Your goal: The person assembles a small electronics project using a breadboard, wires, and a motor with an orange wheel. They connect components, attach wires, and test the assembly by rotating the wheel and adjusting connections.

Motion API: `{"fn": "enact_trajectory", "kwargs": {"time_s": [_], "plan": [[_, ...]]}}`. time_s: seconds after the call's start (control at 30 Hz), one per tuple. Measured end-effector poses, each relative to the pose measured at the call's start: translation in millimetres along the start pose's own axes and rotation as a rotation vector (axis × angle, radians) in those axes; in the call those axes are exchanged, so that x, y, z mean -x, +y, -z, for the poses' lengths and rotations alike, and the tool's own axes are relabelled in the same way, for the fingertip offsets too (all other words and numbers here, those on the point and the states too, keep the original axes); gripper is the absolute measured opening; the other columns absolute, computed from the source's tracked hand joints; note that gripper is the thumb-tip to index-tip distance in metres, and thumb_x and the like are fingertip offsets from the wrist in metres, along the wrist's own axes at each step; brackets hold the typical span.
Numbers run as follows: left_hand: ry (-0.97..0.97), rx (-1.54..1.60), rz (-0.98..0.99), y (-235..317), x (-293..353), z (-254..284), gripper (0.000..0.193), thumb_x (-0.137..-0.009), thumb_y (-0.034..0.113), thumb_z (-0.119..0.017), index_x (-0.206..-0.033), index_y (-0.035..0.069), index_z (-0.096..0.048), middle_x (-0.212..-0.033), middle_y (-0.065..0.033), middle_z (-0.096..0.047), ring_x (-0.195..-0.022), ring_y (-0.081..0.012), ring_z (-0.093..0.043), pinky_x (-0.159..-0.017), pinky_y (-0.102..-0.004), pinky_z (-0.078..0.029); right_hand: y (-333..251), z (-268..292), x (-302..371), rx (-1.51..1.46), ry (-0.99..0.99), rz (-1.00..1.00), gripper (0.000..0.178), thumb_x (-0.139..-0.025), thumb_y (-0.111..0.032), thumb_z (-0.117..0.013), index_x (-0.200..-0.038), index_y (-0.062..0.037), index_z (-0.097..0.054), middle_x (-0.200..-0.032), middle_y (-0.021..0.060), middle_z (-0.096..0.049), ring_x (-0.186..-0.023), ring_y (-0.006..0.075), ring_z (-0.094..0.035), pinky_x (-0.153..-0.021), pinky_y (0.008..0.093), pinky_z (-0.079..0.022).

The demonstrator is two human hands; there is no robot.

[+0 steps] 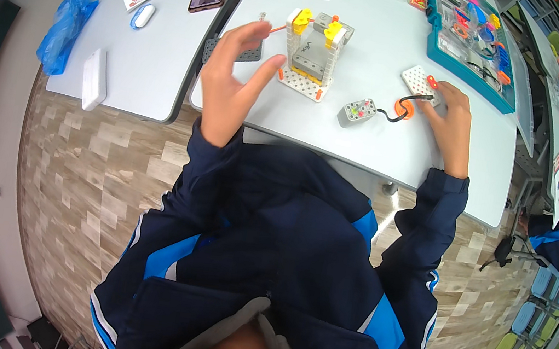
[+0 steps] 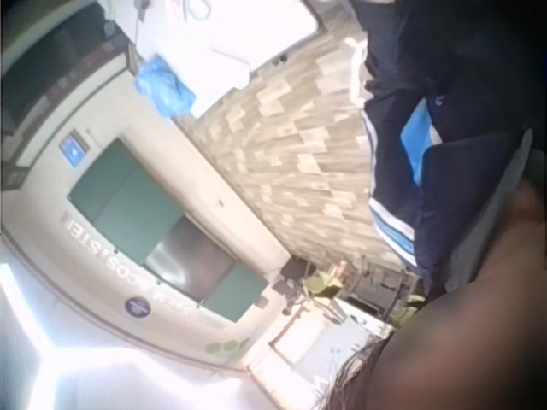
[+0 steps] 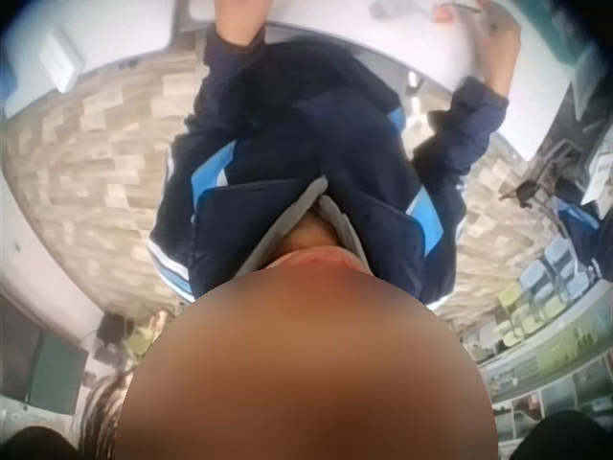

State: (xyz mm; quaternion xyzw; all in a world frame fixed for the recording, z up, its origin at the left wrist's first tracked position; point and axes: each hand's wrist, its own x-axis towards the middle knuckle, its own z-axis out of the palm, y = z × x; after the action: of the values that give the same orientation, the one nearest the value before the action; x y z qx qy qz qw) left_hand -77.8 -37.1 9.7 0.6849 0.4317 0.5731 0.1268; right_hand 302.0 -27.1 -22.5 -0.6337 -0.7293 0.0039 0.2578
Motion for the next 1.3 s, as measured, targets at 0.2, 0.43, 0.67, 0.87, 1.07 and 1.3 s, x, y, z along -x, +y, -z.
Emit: {"fn": "enact_trajectory", "kwargs": {"time_s": [0.2,0.43,0.67,0.87,1.07,1.3], "plan": [[-0.029,0.08,-0.049,-5,-10,-45,0.092,-0.074,0.028,-0.093,-0.146,-0.001,-0.043,-0.13,-0.0208,-0.06,-0.122,-0.0312,-0.06,-0.103,-0.0425,-0.048,-2,-5,3,0.011,0.06,0.003,0.047,-0.085,-0.014,-0.075,-0.129,-0.0011,-0.067,-0.135,0.0175,-0.065,-0.119,0.032,-0.061,-0.095,0.0384,-0.051],[0.058,0.088,-0.013,-6,-7,-78,0.101,-0.077,0.022,-0.091,-0.154,0.001,-0.029,-0.13,-0.0198,-0.056,-0.117,-0.0288,-0.059,-0.103,-0.0403,-0.047,-2,-8,5,-0.006,0.096,-0.051,0.048,-0.085,-0.017,-0.076,-0.13,-0.0018,-0.066,-0.133,0.0158,-0.065,-0.12,0.0322,-0.06,-0.094,0.0394,-0.051],[-0.068,0.244,0.086,-7,-5,-67,0.088,-0.081,0.014,-0.087,-0.151,0.006,-0.034,-0.12,-0.0135,-0.059,-0.108,-0.0214,-0.06,-0.098,-0.0348,-0.049,1,-7,7,-0.018,0.133,0.024,0.049,-0.081,-0.021,-0.082,-0.124,-0.003,-0.07,-0.134,0.0119,-0.066,-0.115,0.0289,-0.064,-0.09,0.0357,-0.053],[-0.137,0.254,0.08,-5,-7,-58,0.089,-0.08,0.017,-0.086,-0.15,0.006,-0.033,-0.117,-0.0145,-0.061,-0.106,-0.0234,-0.058,-0.096,-0.0376,-0.049,-13,6,0,-0.386,0.252,-0.244,0.057,-0.077,-0.022,-0.089,-0.127,-0.0056,-0.067,-0.123,0.0114,-0.071,-0.089,0.0134,-0.067,-0.072,0.0268,-0.054],[-0.17,0.256,0.119,2,1,-51,0.089,-0.079,0.018,-0.086,-0.15,0.006,-0.033,-0.118,-0.0148,-0.06,-0.107,-0.0245,-0.058,-0.095,-0.0384,-0.049,-62,22,-4,-0.791,0.392,-0.039,0.064,-0.084,0.004,-0.079,-0.141,-0.0006,-0.051,-0.132,0.0144,-0.063,-0.113,0.0206,-0.067,-0.096,0.0295,-0.056],[-0.202,0.344,0.227,12,5,-43,0.091,-0.08,0.02,-0.086,-0.151,0.006,-0.032,-0.122,-0.0187,-0.058,-0.108,-0.0266,-0.06,-0.092,-0.0406,-0.052,-124,41,-8,-1.189,0.126,0.073,0.07,-0.081,0.006,-0.079,-0.144,-0.0003,-0.048,-0.143,0.0159,-0.052,-0.12,0.0246,-0.064,-0.099,0.0336,-0.056]]}}
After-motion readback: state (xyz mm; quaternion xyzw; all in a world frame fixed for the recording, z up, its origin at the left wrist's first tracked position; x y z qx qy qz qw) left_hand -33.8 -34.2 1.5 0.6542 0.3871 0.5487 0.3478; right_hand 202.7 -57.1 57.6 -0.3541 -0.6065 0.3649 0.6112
